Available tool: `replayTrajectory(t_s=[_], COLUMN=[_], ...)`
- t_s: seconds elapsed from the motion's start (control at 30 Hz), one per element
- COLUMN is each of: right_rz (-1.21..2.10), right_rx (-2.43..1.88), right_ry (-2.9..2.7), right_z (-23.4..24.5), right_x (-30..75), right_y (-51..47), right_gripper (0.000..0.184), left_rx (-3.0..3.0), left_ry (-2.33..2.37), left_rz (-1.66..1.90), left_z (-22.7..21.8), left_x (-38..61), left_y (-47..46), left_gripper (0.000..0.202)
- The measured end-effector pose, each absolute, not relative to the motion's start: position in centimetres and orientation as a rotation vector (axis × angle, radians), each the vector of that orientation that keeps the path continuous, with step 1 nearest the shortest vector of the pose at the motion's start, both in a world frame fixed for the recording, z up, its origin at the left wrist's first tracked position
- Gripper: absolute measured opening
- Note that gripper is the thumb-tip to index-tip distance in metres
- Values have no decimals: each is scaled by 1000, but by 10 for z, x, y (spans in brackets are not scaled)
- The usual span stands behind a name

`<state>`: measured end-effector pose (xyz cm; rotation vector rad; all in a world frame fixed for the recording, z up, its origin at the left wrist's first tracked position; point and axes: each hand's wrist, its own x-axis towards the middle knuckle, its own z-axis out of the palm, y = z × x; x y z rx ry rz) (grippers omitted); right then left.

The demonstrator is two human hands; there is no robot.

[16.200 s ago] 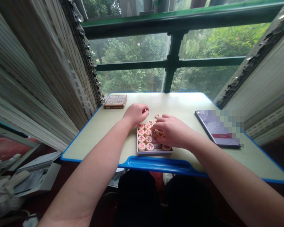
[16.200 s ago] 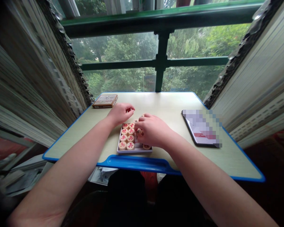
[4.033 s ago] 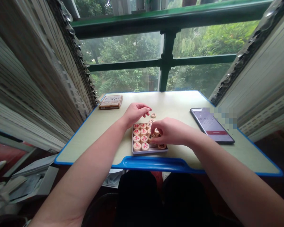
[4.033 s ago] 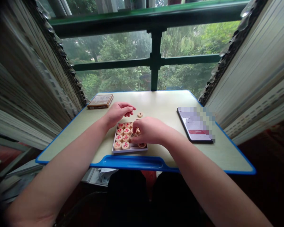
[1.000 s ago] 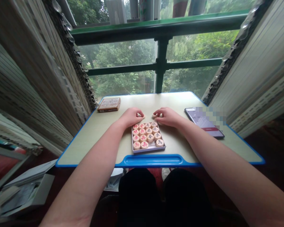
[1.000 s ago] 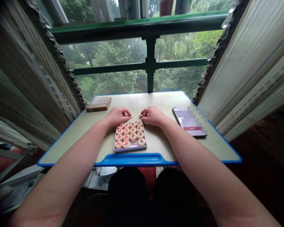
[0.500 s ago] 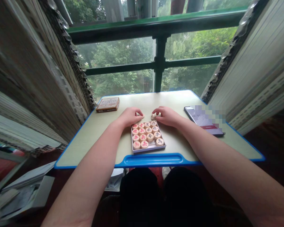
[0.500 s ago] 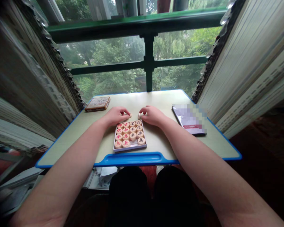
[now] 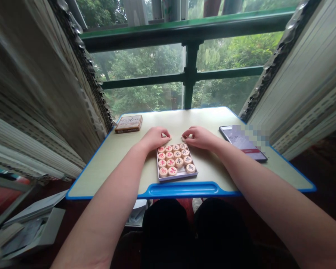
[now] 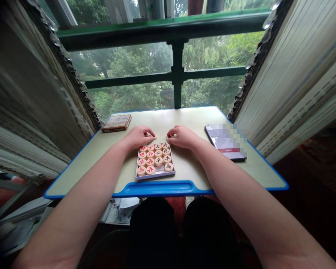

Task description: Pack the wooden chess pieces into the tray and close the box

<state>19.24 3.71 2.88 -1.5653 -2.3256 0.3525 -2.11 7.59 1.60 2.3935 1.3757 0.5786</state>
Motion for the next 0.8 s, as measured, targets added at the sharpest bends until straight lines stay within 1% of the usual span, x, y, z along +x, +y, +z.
replayTrajectory(t_s=[0.23, 0.37, 0.47, 0.6, 0.8], right_rz=[283, 138, 110, 282, 232], right_rx=[-1726, -1785, -1580, -1211, -1205], right_ry=[-2307, -2253, -2288, -2564, -2706], right_z=[33, 41, 52, 66, 70], right_x=[196, 194, 188, 175, 163], right_y=[36, 28, 13, -13, -31], right_gripper=[29, 25, 25, 26, 22], left_rx=[2430, 2444, 2464, 2454, 2433], left_ry=[1399, 1403, 1393, 1390, 1367], left_rz=[578, 577, 568, 564, 576], left_z=[20, 20, 19, 19, 18], left_x=[-19, -20, -21, -21, -19], left_y=[73, 72, 74, 76, 77], left_gripper=[22, 22, 22, 22, 22])
